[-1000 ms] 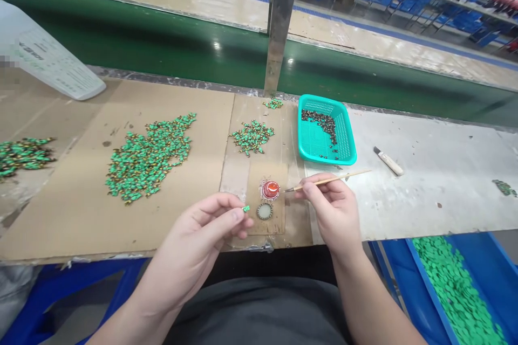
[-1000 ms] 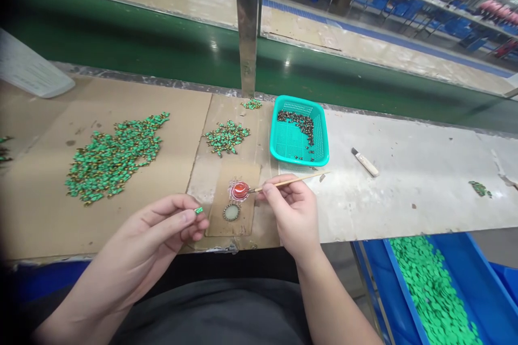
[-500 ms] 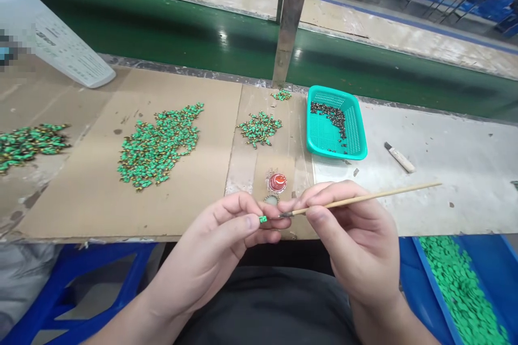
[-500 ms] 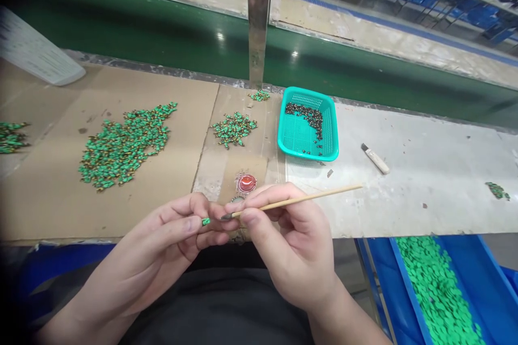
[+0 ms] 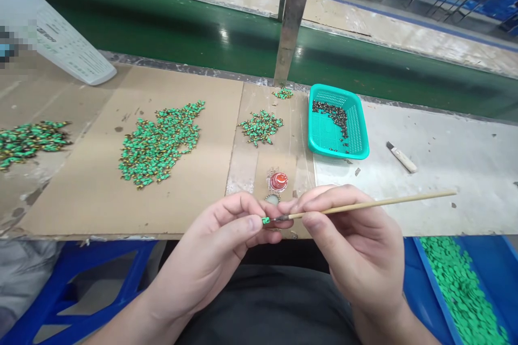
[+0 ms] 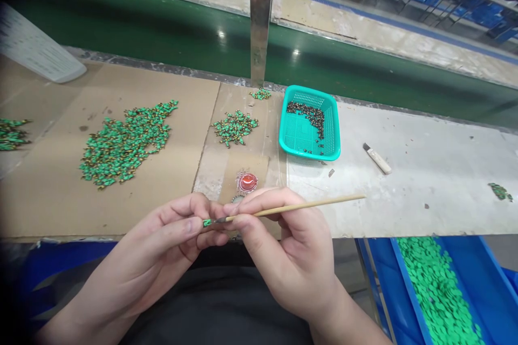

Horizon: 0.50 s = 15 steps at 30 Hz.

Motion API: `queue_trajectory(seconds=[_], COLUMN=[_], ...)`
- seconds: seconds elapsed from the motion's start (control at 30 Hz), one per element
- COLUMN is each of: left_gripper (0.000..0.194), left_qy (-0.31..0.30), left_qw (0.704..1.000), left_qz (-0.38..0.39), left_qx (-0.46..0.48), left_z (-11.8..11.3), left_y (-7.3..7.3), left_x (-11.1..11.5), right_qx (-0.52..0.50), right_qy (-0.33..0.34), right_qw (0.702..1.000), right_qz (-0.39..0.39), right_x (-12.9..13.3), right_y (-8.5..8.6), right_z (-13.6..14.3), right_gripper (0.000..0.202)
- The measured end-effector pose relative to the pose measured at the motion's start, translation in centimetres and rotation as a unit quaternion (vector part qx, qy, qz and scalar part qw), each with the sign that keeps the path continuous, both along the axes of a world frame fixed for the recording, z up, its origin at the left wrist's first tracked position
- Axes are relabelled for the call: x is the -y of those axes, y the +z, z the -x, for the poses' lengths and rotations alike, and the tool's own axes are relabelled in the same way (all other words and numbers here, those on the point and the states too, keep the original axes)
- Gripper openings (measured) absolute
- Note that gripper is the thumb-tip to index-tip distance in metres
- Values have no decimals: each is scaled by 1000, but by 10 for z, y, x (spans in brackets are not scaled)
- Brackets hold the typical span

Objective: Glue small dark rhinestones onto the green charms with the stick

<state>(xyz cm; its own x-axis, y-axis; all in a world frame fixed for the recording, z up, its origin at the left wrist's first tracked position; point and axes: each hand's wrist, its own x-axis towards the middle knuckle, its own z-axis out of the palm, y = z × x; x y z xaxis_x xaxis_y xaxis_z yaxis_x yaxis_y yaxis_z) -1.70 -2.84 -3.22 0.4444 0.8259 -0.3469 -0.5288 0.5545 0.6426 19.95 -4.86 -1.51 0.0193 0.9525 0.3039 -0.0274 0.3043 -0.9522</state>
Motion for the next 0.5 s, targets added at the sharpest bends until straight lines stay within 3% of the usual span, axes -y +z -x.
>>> queue_trajectory(seconds=[0.17,0.5], left_gripper=[22,19], left_qy=[4,-10], left_qw=[1000,1000], left_qz=[-2,1], left_qx=[-4,12], left_z=[-3,-1], left_y=[3,2], left_x=[-1,0], right_qx=[12,-79], right_qy=[6,15], right_qw=[1000,997], right_qz=[-3,23], right_x=[3,1], right_y=[0,3], right_z=[-2,3], right_gripper=[27,27])
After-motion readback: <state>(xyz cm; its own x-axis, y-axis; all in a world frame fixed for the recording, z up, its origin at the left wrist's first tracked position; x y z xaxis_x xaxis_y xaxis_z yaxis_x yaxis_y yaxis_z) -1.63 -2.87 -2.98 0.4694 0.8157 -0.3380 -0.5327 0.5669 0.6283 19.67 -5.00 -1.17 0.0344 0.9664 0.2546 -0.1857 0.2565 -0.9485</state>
